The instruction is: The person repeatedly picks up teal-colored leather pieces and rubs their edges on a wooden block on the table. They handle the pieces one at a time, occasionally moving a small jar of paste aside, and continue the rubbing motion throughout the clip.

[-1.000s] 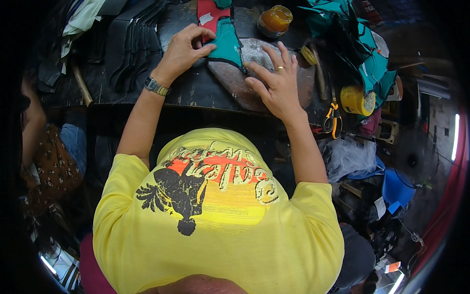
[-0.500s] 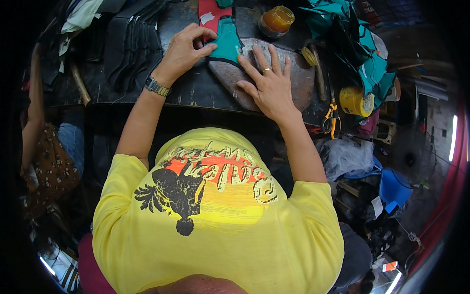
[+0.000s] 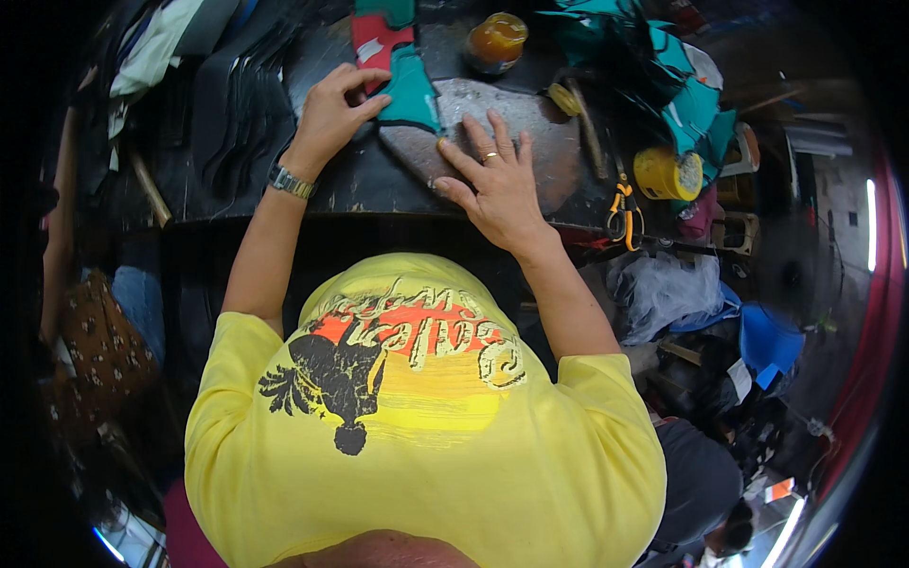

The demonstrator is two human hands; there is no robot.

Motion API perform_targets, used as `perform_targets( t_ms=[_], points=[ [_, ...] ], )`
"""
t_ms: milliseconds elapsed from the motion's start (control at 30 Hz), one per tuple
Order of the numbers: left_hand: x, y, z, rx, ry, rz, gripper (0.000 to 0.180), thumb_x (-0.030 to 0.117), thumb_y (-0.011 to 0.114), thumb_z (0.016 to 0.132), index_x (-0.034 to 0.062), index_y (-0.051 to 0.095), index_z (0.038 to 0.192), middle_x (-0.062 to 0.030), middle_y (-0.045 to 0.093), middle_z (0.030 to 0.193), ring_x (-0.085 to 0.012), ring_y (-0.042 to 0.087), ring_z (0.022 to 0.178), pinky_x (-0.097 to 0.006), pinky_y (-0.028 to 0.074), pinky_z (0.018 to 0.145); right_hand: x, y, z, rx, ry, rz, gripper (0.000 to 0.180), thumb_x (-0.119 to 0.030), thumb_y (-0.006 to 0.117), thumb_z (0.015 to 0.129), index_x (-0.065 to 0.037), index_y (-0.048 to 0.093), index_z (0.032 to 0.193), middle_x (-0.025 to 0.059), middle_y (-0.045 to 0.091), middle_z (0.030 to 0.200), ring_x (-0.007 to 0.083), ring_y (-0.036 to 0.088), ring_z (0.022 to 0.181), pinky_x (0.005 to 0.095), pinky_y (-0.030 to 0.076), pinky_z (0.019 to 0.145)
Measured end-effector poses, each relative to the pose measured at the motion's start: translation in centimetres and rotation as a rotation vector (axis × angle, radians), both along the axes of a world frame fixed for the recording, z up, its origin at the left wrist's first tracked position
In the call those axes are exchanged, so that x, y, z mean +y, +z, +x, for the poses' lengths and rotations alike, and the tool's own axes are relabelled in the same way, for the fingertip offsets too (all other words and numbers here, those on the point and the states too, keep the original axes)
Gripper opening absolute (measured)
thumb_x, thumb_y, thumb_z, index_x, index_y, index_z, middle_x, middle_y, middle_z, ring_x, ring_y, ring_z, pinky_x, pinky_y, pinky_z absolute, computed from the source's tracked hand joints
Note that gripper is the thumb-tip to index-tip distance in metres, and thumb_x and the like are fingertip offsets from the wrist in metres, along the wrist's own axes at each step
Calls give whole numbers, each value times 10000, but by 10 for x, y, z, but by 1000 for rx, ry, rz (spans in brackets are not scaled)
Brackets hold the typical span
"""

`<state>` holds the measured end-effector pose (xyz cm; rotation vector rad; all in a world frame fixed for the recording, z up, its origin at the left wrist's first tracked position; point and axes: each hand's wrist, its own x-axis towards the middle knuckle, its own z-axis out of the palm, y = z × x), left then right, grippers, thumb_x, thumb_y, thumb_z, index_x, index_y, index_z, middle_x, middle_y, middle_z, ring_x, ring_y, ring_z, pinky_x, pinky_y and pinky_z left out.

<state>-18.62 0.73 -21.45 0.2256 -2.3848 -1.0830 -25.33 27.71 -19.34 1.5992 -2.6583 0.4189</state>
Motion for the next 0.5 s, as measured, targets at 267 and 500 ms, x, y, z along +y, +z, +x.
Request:
perform_targets(
  t_ms=[267,500],
  points=[
    [46,43,27,126,-174,239,264,-15,725,819,12,745,1081,-53,650,917,-107,632,776,-242,507,727,3,21,-34,-785,-130,-880,720,-164,668,978,-157,299,1596,181,502,1423,257,561,1227,365,459,1031],
    [94,55,30,9,-417,298,269,22,749,815,34,743,1084,-22,593,860,-104,570,734,-244,474,671,-3,31,-43,-1032,-90,-1024,857,101,527,956,-127,59,1637,115,577,1337,157,598,1139,295,483,989]
  ],
)
